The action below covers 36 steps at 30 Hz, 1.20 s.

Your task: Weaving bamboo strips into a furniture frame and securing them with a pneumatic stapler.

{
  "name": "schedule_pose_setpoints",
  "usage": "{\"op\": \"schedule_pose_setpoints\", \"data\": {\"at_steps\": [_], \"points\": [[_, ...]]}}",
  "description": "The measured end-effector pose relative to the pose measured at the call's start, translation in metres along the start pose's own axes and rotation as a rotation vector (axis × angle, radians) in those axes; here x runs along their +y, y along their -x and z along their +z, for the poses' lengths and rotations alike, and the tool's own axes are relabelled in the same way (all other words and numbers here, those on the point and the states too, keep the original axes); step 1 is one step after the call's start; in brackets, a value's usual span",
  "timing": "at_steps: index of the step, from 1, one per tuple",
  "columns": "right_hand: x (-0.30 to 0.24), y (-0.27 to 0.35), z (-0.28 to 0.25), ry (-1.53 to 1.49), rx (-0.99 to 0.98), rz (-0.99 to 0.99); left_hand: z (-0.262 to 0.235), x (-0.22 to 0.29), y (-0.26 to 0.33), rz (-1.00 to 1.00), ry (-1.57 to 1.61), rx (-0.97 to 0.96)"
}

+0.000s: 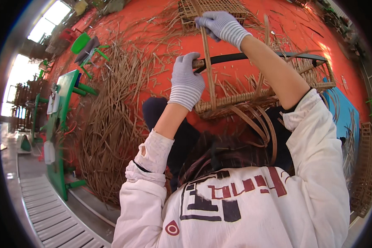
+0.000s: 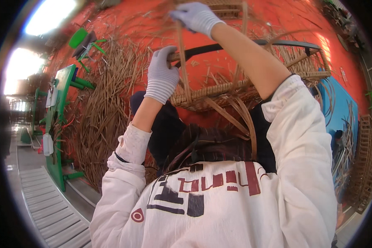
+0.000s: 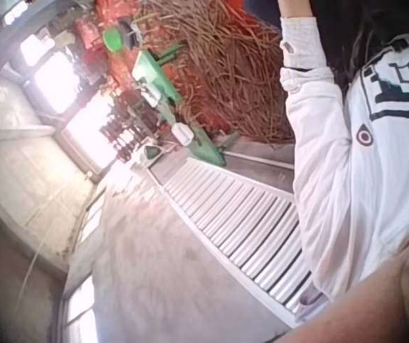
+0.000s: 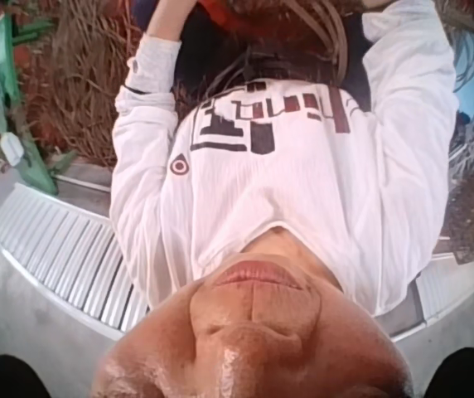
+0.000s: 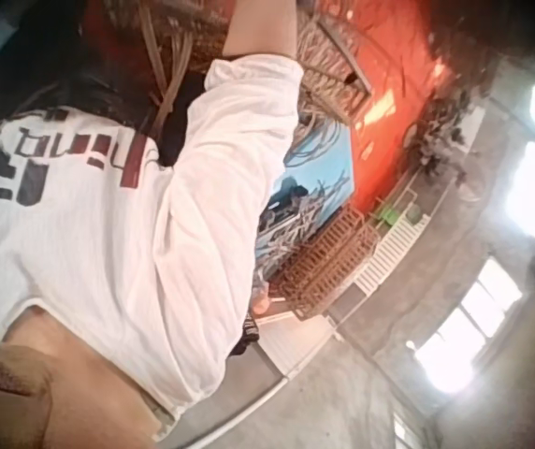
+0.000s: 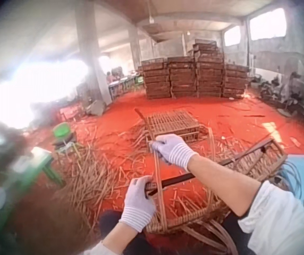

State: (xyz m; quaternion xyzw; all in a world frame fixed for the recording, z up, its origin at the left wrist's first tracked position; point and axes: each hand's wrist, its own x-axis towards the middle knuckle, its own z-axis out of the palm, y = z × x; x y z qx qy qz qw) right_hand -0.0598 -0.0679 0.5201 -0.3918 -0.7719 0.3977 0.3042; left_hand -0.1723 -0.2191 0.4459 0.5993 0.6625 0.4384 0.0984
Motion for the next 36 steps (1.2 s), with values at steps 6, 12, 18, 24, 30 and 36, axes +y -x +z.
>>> {"op": "schedule_pose_setpoints", "data": {"at_steps": [6, 12, 18, 24, 30, 36], "points": [[0.020, -0.008, 0.028, -0.073, -0.106, 0.141, -0.002, 0.001, 0.010, 0.006, 0.054, 0.039], [0.032, -0.004, 0.045, -0.032, -0.162, 0.216, -0.008, 0.004, 0.018, 0.047, 0.013, -0.007], [0.035, -0.009, 0.047, 0.239, -0.255, 0.207, -0.016, 0.006, 0.016, 0.197, -0.187, 0.002], [0.032, -0.006, 0.047, 0.300, -0.252, 0.195, -0.021, 0.011, 0.006, 0.340, -0.347, -0.038], [0.026, 0.020, 0.035, 0.394, 0.156, 0.037, -0.019, 0.011, 0.007, 0.146, -0.357, -0.272], [0.013, 0.120, -0.001, 0.065, 0.194, -0.414, -0.017, 0.015, 0.012, -0.076, -0.250, -0.324]]}}
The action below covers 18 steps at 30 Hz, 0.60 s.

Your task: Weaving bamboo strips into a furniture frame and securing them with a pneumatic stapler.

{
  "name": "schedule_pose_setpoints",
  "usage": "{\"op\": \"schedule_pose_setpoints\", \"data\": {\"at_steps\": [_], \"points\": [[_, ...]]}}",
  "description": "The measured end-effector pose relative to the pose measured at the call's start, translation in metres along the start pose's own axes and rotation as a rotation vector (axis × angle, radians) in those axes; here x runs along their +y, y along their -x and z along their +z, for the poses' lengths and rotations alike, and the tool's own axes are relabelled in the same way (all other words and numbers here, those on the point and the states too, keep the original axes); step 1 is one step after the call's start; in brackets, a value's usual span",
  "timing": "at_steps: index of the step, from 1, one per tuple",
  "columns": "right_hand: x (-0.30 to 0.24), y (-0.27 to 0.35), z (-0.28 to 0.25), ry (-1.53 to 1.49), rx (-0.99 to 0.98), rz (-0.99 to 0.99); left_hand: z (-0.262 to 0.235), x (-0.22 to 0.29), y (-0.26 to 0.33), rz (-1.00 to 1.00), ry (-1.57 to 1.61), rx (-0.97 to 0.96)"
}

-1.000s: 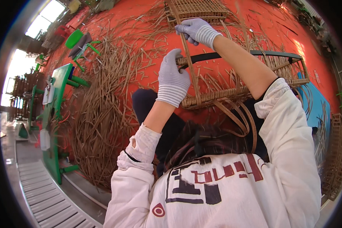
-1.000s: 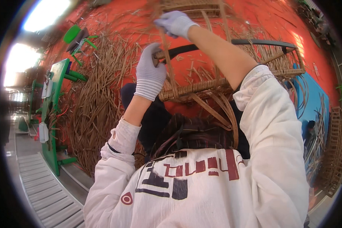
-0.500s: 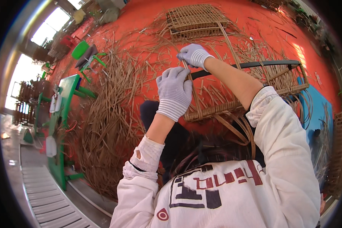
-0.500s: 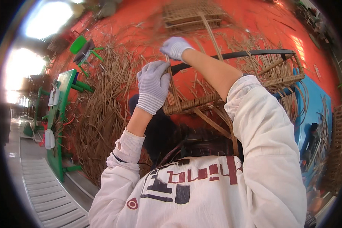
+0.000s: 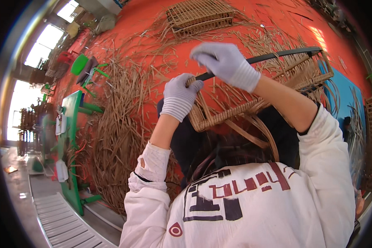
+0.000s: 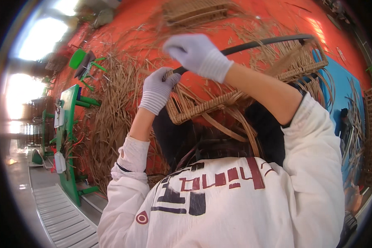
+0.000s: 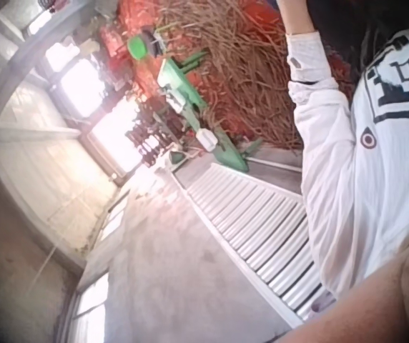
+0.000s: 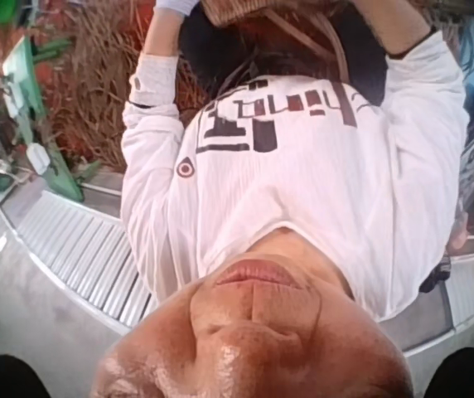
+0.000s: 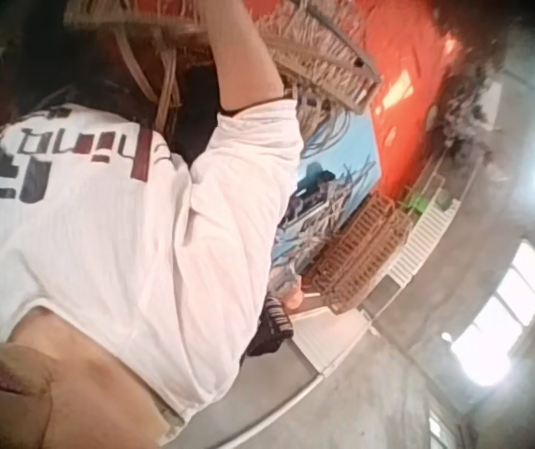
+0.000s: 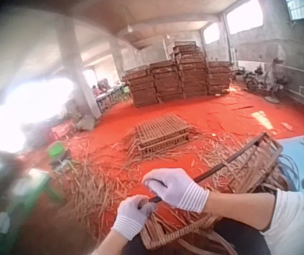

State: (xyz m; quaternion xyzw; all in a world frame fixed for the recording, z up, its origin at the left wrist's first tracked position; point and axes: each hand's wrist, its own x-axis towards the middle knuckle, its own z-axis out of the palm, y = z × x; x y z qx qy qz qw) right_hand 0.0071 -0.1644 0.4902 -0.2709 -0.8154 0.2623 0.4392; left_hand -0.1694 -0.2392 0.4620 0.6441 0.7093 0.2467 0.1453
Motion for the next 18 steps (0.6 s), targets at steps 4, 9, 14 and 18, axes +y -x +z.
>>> {"op": "schedule_pose_setpoints", "data": {"at_steps": [4, 9, 14, 18], "points": [[-0.006, 0.035, -0.002, 0.010, -0.657, 0.541, -0.002, -0.005, -0.012, -0.071, 0.156, -0.062], [0.018, 0.034, 0.024, -0.357, -0.625, 0.675, 0.000, -0.011, -0.022, -0.025, 0.338, -0.119], [0.025, 0.019, 0.045, -0.597, -0.699, 0.841, -0.001, -0.012, -0.023, -0.024, 0.324, -0.106], [0.013, 0.024, 0.031, -0.241, -0.769, 0.756, 0.002, -0.014, -0.023, -0.007, 0.325, -0.066]]}}
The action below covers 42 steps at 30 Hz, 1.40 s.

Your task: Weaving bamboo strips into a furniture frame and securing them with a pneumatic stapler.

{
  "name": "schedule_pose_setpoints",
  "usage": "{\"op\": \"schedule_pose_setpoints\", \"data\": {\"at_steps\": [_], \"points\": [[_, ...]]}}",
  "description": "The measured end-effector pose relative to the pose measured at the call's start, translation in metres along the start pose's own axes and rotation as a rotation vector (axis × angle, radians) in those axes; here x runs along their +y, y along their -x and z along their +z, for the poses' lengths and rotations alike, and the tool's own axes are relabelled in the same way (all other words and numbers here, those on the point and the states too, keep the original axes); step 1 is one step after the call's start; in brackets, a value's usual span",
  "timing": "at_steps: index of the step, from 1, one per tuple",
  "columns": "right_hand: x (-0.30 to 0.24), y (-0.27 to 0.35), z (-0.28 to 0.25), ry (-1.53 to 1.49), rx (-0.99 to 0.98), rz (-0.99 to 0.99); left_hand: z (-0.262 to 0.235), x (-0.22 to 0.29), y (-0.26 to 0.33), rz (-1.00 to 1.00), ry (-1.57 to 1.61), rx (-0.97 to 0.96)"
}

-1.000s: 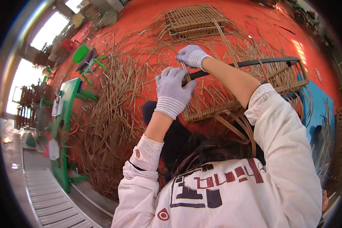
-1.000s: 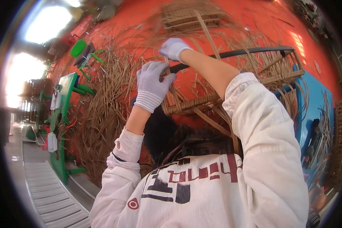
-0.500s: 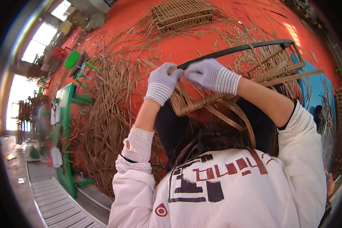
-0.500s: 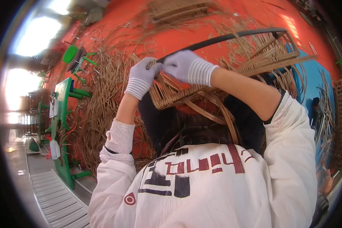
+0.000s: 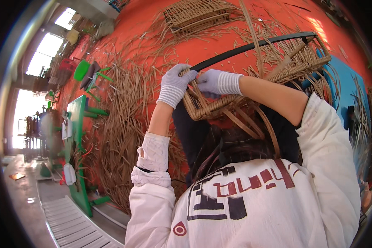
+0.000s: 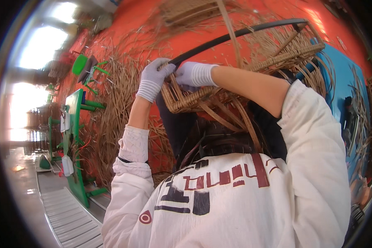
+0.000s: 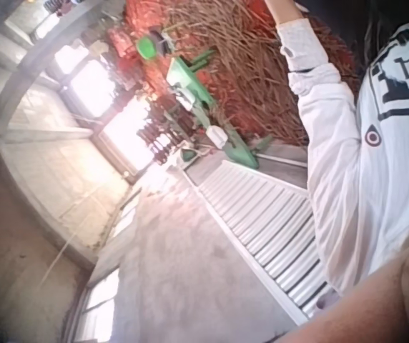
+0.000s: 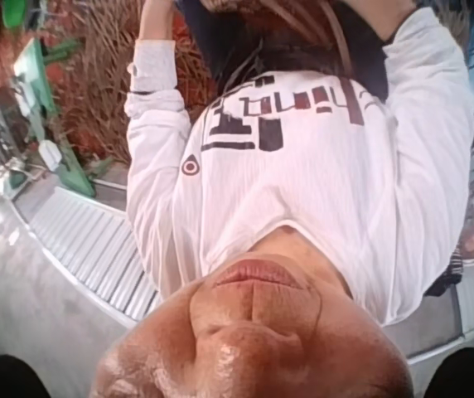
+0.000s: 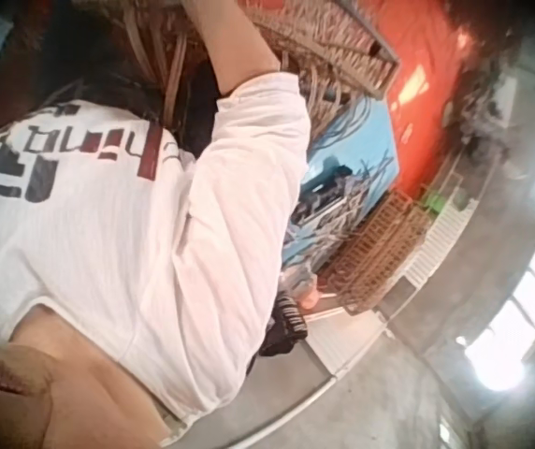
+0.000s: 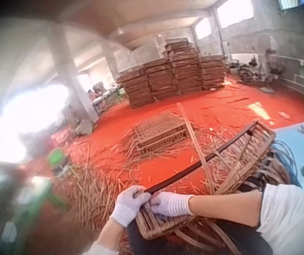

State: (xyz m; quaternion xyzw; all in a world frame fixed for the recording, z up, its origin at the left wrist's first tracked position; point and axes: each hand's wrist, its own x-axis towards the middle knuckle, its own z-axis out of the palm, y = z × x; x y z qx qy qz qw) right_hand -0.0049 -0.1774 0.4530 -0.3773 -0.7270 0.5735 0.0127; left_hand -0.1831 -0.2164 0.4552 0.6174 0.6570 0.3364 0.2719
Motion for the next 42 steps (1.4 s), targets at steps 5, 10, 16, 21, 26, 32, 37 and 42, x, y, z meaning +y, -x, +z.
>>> {"op": "schedule_pose_setpoints", "data": {"at_steps": [5, 10, 16, 21, 26, 32, 37, 42], "points": [[0.000, 0.047, 0.000, 0.672, 0.425, -0.406, 0.003, -0.002, -0.009, -0.065, 0.111, 0.019], [-0.006, 0.067, -0.012, 0.824, 0.499, -0.705, 0.000, -0.001, -0.013, -0.101, 0.179, -0.002], [0.006, 0.063, 0.006, 0.659, 0.498, -0.968, 0.000, -0.002, -0.014, -0.083, 0.179, 0.003], [0.012, 0.064, 0.018, 0.353, 0.316, -0.849, 0.002, -0.002, -0.012, -0.089, 0.167, 0.016], [0.012, 0.078, 0.022, 0.055, 0.221, -0.834, 0.005, 0.001, -0.002, -0.033, 0.178, 0.038], [0.007, 0.108, 0.016, 0.054, 0.397, -0.820, 0.004, 0.011, 0.019, -0.079, 0.137, -0.037], [0.008, 0.119, -0.022, -0.051, 1.081, -0.673, -0.005, 0.015, 0.022, -0.033, 0.029, -0.105], [0.030, 0.116, -0.010, -0.015, 0.878, -0.411, -0.011, 0.014, 0.011, -0.047, 0.098, -0.215]]}}
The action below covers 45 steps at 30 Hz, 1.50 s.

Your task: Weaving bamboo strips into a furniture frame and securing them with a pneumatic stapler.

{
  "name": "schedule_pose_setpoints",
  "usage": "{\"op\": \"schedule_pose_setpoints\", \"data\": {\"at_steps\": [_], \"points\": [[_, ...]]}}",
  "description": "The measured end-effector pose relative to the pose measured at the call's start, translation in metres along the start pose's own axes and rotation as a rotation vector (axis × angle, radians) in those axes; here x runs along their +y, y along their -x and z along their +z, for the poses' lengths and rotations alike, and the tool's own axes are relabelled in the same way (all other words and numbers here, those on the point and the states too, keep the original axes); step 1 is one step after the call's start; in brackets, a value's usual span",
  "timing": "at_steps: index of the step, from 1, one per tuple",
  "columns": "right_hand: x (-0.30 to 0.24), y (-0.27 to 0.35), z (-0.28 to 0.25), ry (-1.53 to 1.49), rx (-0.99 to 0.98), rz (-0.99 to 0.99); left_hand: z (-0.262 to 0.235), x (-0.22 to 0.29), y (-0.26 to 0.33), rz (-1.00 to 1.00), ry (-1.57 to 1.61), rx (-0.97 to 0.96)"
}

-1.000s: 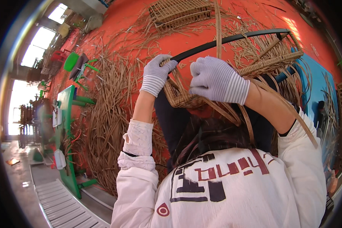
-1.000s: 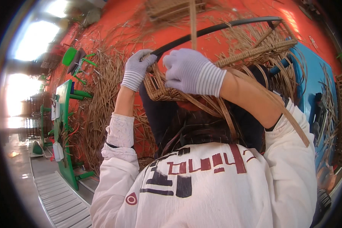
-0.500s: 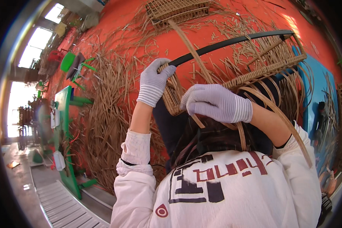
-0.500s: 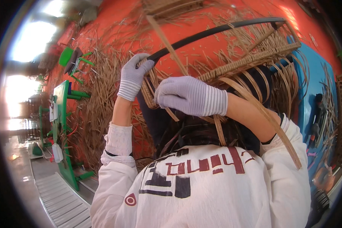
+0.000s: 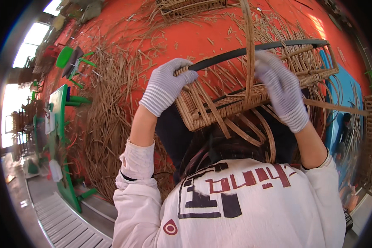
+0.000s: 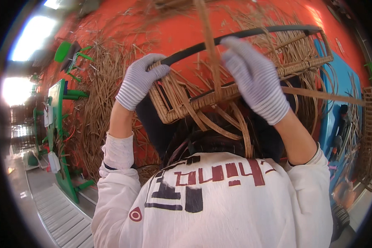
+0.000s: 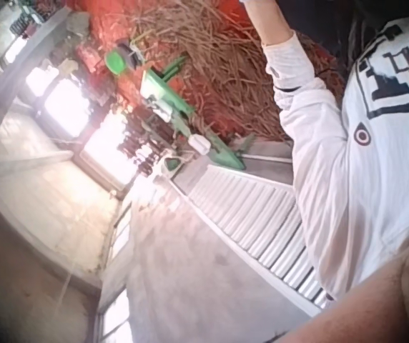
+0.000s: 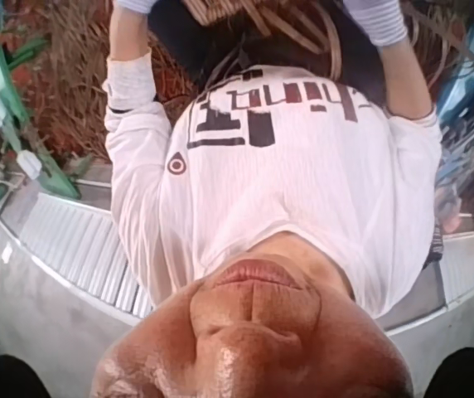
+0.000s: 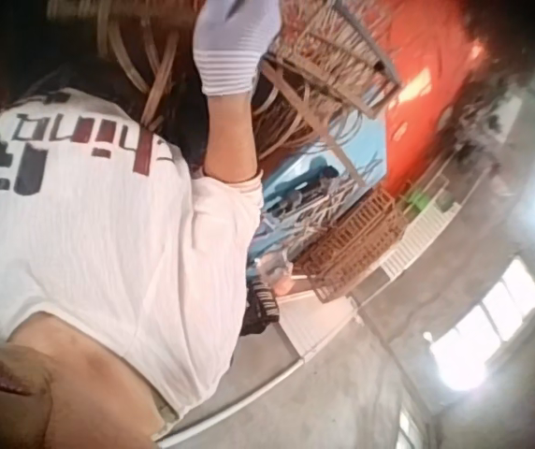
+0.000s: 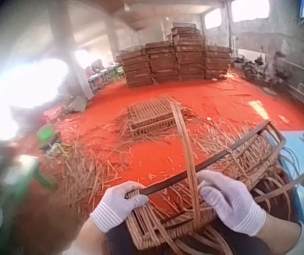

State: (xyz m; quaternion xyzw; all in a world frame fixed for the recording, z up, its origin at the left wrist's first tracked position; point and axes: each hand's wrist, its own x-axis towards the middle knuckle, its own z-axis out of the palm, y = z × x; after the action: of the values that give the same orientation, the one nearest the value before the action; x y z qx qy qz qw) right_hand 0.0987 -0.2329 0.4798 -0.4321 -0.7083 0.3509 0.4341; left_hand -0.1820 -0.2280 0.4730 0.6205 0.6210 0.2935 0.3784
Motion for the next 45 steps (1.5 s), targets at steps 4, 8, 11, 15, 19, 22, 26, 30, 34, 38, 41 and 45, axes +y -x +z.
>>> {"op": "schedule_pose_setpoints", "data": {"at_steps": [4, 8, 11, 15, 19, 22, 26, 30, 34, 38, 41, 45], "points": [[0.022, 0.022, 0.021, 0.462, -0.106, -0.388, -0.003, -0.010, -0.014, 0.013, -0.068, -0.014], [0.046, 0.000, 0.040, 0.679, 0.049, -0.685, -0.004, -0.025, -0.037, 0.157, 0.017, -0.018], [0.059, -0.045, 0.053, 0.725, 0.173, -0.723, -0.022, -0.020, -0.087, 0.084, -0.147, -0.009], [0.063, -0.134, 0.050, 0.618, 0.408, -0.861, -0.045, 0.006, -0.142, 0.137, 0.056, 0.197], [0.060, -0.193, 0.034, 0.743, 0.384, -0.837, -0.077, 0.044, -0.181, 0.178, -0.031, 0.240], [0.057, -0.219, 0.033, 0.702, 0.402, -0.885, -0.099, 0.065, -0.193, 0.234, -0.065, 0.290], [0.059, -0.246, 0.042, 0.668, 0.406, -0.990, -0.115, 0.092, -0.195, 0.356, -0.330, 0.470], [0.087, -0.268, 0.063, 0.594, 0.333, -1.010, -0.109, 0.085, -0.188, 0.300, -0.474, 0.571], [0.157, -0.288, 0.098, 0.593, 0.058, -0.983, -0.072, 0.020, -0.210, 0.378, -0.600, 0.751], [0.258, -0.276, 0.142, 0.654, -0.376, -0.791, 0.015, -0.077, -0.236, 0.183, -0.544, 0.696], [0.331, -0.248, 0.150, 0.662, -0.633, -0.760, 0.099, -0.141, -0.217, 0.153, -0.531, 0.557], [0.409, -0.218, 0.120, 0.686, -0.907, -0.575, 0.191, -0.202, -0.212, 0.225, -0.558, 0.486]]}}
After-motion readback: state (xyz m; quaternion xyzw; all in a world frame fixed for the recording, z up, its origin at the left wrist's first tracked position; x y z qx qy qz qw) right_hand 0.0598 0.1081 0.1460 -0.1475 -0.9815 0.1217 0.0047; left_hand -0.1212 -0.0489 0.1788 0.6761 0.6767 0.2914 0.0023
